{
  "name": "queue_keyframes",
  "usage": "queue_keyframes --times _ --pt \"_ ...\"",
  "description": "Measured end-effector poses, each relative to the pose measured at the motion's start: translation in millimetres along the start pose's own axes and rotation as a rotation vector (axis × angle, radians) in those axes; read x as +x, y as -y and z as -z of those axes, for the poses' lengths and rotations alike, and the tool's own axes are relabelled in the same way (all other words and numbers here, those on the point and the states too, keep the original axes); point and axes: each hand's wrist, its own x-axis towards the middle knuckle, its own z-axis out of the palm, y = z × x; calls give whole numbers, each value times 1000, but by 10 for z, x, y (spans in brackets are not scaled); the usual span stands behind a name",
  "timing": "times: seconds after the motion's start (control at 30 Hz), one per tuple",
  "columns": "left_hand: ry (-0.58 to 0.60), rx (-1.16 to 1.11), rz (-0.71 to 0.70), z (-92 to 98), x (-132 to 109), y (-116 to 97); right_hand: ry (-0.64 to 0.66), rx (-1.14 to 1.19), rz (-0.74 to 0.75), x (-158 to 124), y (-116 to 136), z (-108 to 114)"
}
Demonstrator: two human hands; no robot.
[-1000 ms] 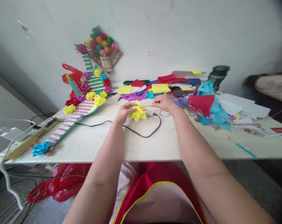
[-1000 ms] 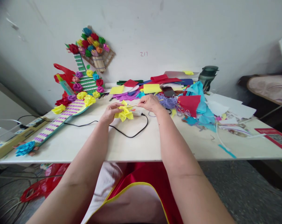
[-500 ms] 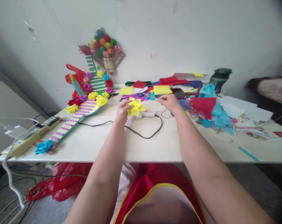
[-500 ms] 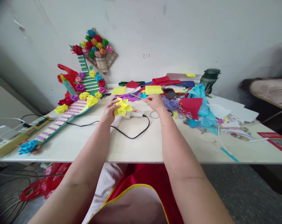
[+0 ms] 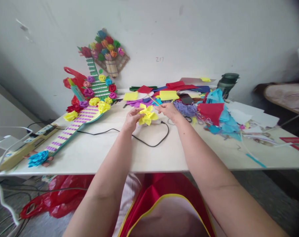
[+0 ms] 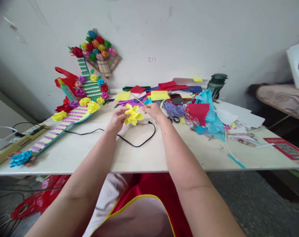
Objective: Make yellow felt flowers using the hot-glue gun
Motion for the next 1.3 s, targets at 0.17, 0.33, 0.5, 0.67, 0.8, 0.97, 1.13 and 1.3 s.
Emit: queue_keyframes --times 0.17,0.33,0.5,0.67,0.8,0.97,1.13,1.3 --pt "57 21 23 -54 -25 17 0 104 -57 14 -12 -99" --pt "147 32 102 -62 -34 44 -59 200 -106 21 21 -166" --pt "130 -27 164 -45 8 60 -91 256 -93 -8 63 -162" --pt "6 22 116 -24 52 78 -83 290 -86 -24 81 -174" --pt "0 82 30 -8 49 70 -90 317 -44 -11 67 -203" --pt "-16 123 -27 -13 29 19 -100 325 -2 2 49 -219" --pt "-49 125 -70 -26 24 -28 -89 335 47 18 27 -228" --pt "-57 90 -44 -25 14 -58 -65 252 82 18 10 -251"
